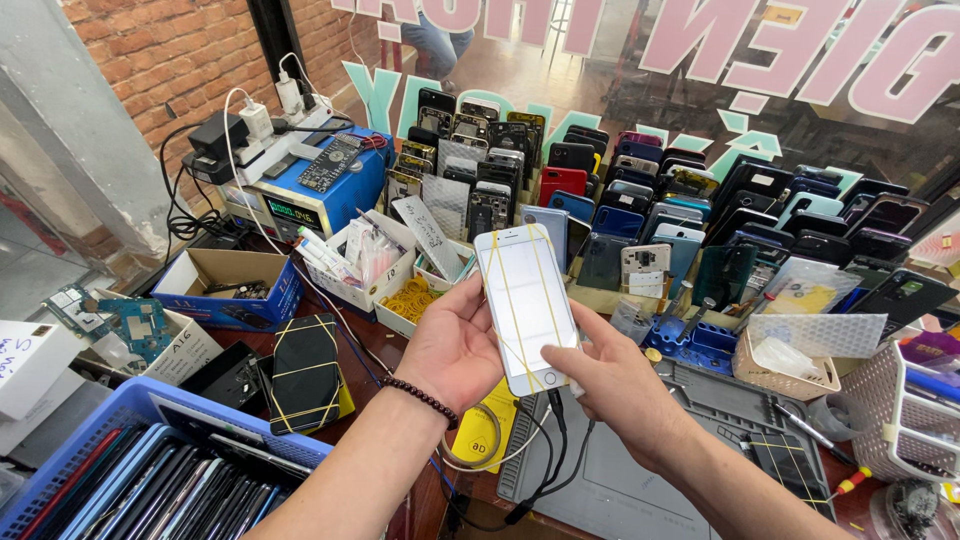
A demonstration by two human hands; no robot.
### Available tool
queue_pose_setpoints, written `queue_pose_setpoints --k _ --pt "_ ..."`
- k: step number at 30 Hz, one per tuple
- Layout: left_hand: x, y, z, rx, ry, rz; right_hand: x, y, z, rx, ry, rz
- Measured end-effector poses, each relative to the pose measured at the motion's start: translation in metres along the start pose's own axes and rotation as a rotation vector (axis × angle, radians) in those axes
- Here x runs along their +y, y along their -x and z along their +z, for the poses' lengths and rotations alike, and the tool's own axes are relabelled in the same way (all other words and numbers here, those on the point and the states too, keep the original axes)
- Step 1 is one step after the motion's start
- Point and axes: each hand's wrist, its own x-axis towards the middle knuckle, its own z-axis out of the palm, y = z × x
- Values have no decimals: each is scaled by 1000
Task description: The person secures a white smartphone with rubber bands, wipes the screen and edges with a cloth, then connects a charging cable and interacts with the touchscreen to test functionality.
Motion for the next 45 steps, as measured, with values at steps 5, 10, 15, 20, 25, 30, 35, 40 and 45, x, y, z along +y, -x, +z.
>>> queue_pose_setpoints --k 5,10,15,20,25,30,35,40,45 --pt "2 3 3 29 -10 0 7 -5 -5 -94 -102 -63" --pt "2 5 10 40 -3 -23 9 -5 -8 -66 -120 -31" --pt "4 5 12 46 -29 -25 5 -3 -8 -68 -126 -14" --pt "4 6 7 -106 -18 -31 1 -1 -11 -154 -288 7" --pt "5 7 5 -120 -35 -35 -3 1 -13 -158 -303 57" --pt "4 8 5 -100 -32 -42 -7 5 -12 -151 -274 69" --pt "2 7 7 -94 -14 -40 -12 7 -11 -120 -242 91" --pt "4 6 8 -84 -29 -43 -15 7 -10 -114 -243 82" --pt "5 6 7 -88 -23 -44 -12 7 -10 -120 -252 86"
